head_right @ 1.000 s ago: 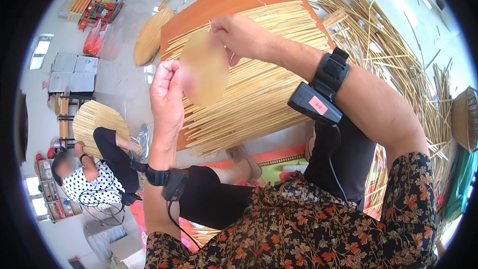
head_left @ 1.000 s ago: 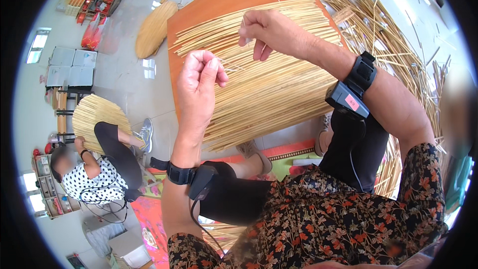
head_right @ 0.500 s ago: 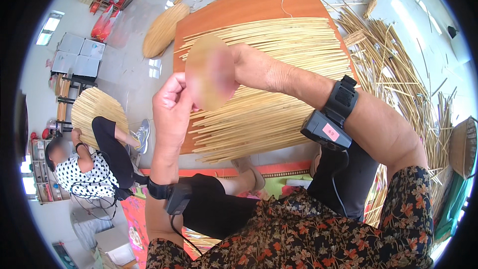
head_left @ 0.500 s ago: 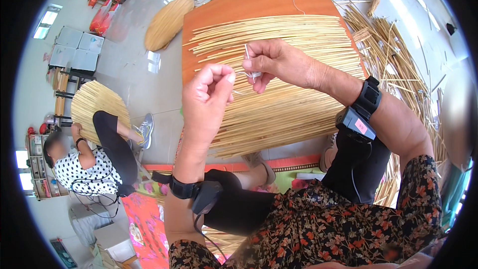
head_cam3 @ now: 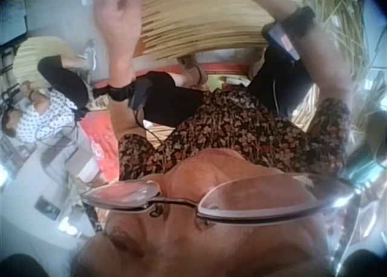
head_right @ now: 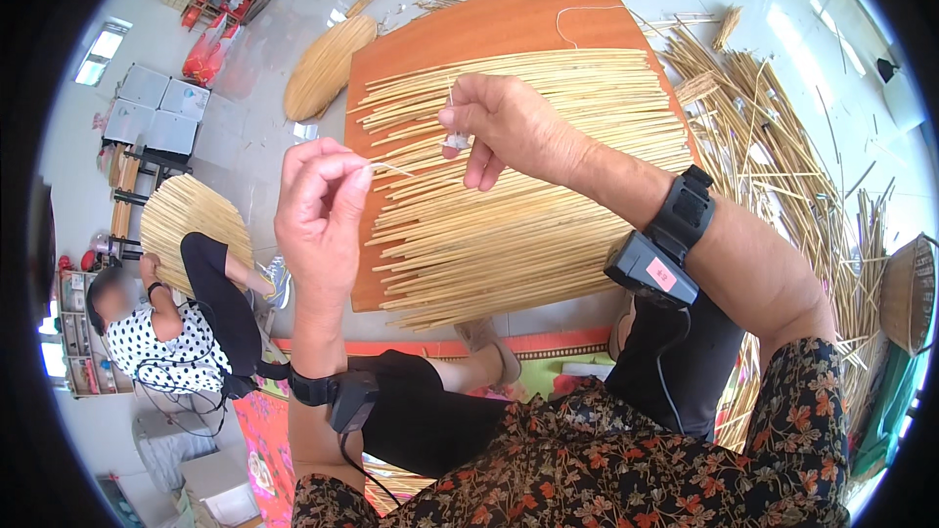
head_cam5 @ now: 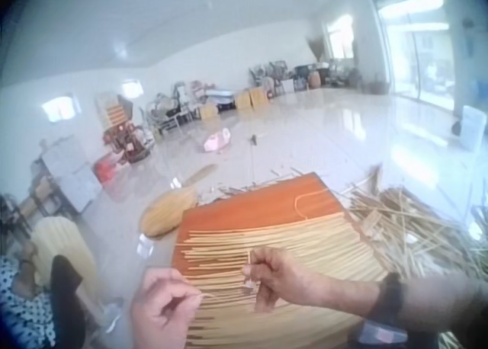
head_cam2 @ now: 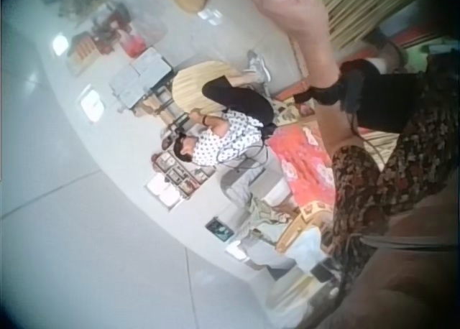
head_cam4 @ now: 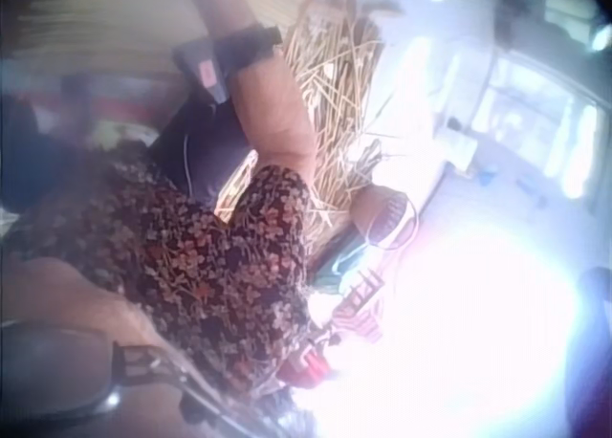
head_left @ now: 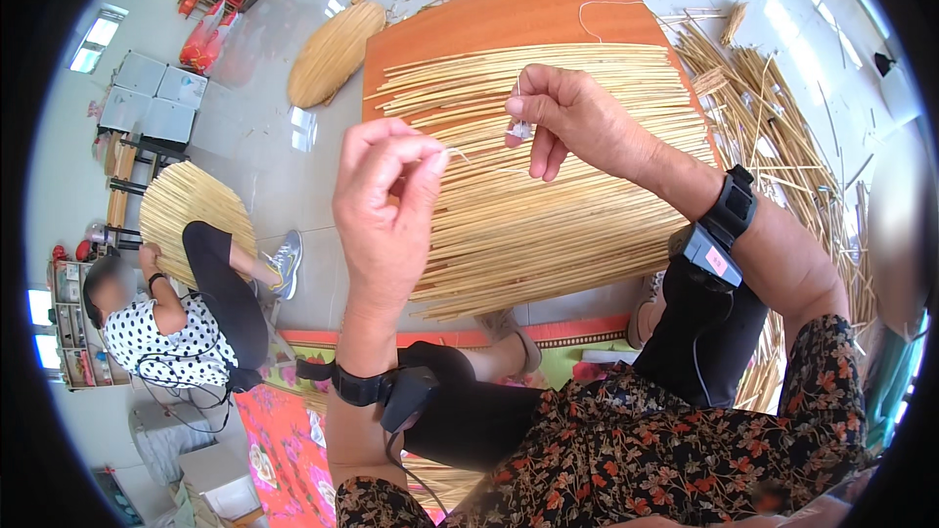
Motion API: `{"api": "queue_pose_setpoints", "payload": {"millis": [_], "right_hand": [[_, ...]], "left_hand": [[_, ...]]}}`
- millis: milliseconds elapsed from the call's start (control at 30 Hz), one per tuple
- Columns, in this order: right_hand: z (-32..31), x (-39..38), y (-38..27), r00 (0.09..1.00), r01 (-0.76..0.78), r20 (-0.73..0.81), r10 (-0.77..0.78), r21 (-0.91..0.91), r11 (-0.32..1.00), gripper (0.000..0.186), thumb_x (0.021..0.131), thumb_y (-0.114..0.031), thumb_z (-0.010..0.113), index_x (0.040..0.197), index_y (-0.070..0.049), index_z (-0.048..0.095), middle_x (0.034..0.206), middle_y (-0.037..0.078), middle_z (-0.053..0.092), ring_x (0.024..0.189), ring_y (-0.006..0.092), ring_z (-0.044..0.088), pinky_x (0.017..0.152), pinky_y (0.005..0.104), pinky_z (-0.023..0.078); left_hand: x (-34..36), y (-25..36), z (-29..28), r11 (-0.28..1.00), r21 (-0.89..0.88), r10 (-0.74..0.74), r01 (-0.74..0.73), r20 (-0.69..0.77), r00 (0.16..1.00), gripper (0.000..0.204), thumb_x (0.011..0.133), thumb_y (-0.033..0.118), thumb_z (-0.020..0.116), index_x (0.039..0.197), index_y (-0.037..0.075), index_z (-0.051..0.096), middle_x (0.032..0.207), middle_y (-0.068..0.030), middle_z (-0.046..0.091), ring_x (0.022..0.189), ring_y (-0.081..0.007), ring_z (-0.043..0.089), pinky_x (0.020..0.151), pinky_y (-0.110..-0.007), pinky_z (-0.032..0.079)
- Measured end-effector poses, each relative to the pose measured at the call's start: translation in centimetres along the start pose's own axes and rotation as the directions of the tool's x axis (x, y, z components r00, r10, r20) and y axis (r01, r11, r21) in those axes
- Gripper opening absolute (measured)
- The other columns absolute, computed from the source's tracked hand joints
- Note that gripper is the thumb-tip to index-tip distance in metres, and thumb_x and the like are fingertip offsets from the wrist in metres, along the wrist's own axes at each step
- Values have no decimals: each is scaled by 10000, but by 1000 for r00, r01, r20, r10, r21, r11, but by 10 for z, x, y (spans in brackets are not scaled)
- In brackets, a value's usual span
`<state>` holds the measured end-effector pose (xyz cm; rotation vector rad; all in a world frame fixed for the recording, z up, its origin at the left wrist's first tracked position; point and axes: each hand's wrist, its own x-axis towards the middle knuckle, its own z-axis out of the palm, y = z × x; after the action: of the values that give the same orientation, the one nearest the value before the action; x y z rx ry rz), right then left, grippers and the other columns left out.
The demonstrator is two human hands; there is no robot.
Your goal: The person weaves thin bamboo strips together using a needle and thread. They repeatedly pass the needle through the strips, pull the thread tight, and adjust the alignment of the strips. The person also uses scissors to cut the thread at the end.
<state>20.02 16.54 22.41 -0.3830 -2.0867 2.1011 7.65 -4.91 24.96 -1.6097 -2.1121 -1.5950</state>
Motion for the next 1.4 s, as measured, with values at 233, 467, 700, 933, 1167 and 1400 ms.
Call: {"api": "queue_pose_setpoints", "payload": {"millis": [233, 467, 700, 933, 1167, 1400], "right_hand": [[22, -15, -7, 978, 210, 61, -201, -341, 916, 119, 1068, -108, 634, 1000, -11, 630, 753, 30, 632, 641, 92, 663, 594, 271, 559], [24, -22, -14, 979, 203, 62, -193, -268, 942, 75, 1060, -50, 614, 1032, 13, 643, 769, 42, 660, 650, 91, 670, 598, 271, 569], [22, -20, -7, 994, 101, 52, -97, -81, 992, 97, 1080, -52, 593, 1151, 10, 618, 880, 39, 694, 653, 94, 678, 603, 245, 583], [15, -21, -9, 992, 87, 75, -101, 167, 982, 159, 1103, -63, 555, 1247, -13, 603, 1135, 90, 716, 781, 133, 735, 716, 278, 642], [14, -16, 2, 973, 130, 189, -131, 21, 991, 117, 1057, -85, 655, 1124, 6, 687, 898, 25, 704, 744, 80, 674, 690, 249, 577], [9, -23, 1, 988, 57, 143, -63, 46, 997, 110, 1032, -63, 655, 966, 10, 704, 847, 7, 679, 678, 57, 611, 601, 242, 527]], "left_hand": [[2, 14, 11, 958, 214, 185, -192, 55, 981, 150, 866, -18, 825, 990, 44, 767, 1083, -55, 611, 790, -151, 636, 670, -295, 539], [-1, 6, 19, 913, 358, 166, -195, 111, 980, 214, 786, 7, 862, 960, 93, 773, 992, -25, 628, 750, -176, 638, 619, -334, 534], [0, 7, 17, 846, 452, 214, -285, 201, 956, 166, 833, -35, 829, 964, 37, 758, 999, -56, 643, 847, -189, 656, 712, -335, 546], [-1, 6, 18, 959, 265, 77, -96, 83, 994, 102, 898, 1, 785, 966, 12, 711, 1029, -87, 633, 893, -237, 680, 733, -355, 556], [-2, 13, 17, 994, 81, -83, 75, 97, 992, 76, 932, 6, 772, 964, 9, 703, 1050, -68, 642, 868, -173, 672, 727, -306, 549], [-12, 0, 10, 970, -153, -187, 188, 19, 982, 21, 1004, -3, 687, 1016, -19, 683, 1167, -45, 615, 888, -89, 579, 781, -239, 489]]}}
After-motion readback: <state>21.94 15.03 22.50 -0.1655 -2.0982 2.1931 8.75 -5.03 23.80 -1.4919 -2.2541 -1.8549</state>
